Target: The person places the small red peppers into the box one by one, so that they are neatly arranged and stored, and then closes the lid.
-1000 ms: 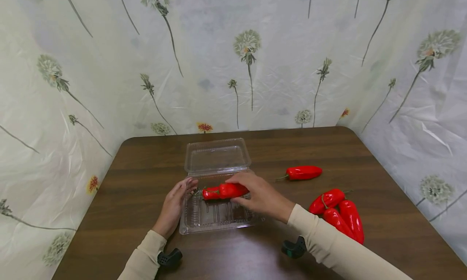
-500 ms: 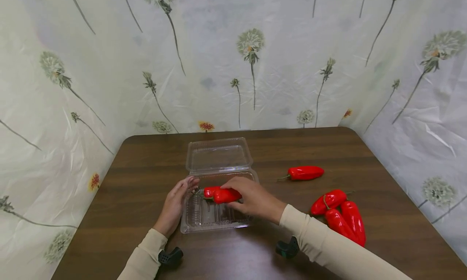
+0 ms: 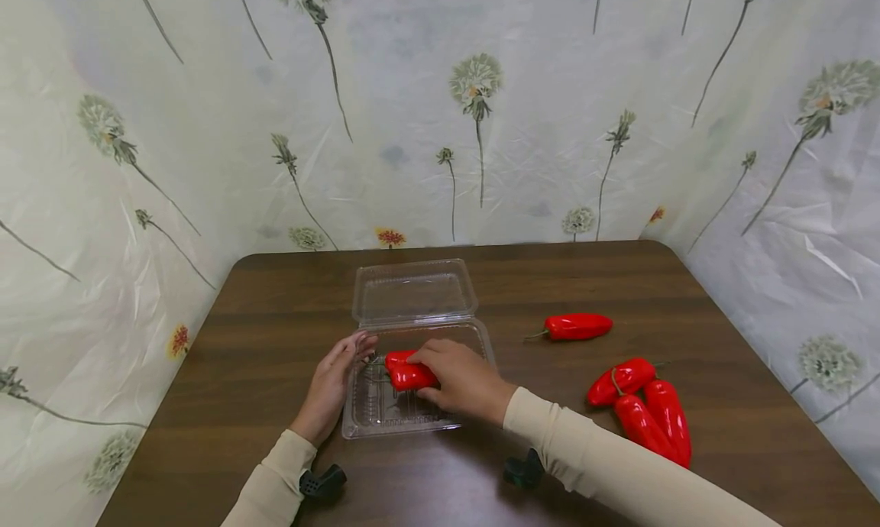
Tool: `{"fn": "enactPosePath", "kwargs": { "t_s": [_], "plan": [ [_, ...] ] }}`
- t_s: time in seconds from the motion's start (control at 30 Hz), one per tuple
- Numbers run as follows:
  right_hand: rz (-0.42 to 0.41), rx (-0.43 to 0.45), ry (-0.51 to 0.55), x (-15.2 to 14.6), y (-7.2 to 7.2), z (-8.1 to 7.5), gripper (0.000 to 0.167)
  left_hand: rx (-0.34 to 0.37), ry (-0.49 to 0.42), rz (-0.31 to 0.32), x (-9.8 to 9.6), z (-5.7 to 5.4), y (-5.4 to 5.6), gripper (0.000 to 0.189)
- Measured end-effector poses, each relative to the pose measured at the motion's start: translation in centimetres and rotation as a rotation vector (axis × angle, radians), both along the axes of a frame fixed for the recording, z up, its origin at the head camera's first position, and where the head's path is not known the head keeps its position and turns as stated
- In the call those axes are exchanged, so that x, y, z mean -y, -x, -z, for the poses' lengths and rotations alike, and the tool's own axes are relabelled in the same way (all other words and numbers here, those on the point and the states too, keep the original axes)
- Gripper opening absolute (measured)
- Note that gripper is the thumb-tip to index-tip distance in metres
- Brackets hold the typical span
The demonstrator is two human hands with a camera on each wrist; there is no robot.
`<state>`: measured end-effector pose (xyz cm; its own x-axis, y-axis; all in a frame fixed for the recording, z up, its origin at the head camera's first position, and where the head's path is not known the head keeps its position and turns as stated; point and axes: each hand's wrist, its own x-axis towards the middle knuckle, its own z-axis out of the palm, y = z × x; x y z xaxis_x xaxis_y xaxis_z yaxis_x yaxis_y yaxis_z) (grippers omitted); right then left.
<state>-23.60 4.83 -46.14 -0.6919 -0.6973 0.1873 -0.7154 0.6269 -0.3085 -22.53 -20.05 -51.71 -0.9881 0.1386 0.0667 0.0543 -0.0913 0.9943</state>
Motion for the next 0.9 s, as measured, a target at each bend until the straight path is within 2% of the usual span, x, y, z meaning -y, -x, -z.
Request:
{"fn": "enactPosePath", "kwargs": {
  "t_s": [0.17, 0.33, 0.6, 0.9],
  "plan": [
    [0.017, -0.075, -0.052, 0.7, -0.1, 0.3, 0.046, 0.003, -0.031, 0.001, -0.1, -0.1, 0.0, 0.044],
    [0.032, -0.105, -0.079, 1.0, -0.3, 0.6, 0.046, 0.002, -0.057, 0.002, -0.2, -0.2, 0.0, 0.044],
    [0.049, -0.058, -0.104, 1.2, -0.4, 0.9, 0.045, 0.014, -0.065, -0.002, -0.2, 0.0, 0.0, 0.044],
    [0.051, -0.028, -0.034, 0.4, -0.1, 0.4, 0.044, 0.0, -0.067, -0.002, -0.2, -0.1, 0.0, 0.043]
  ]
}}
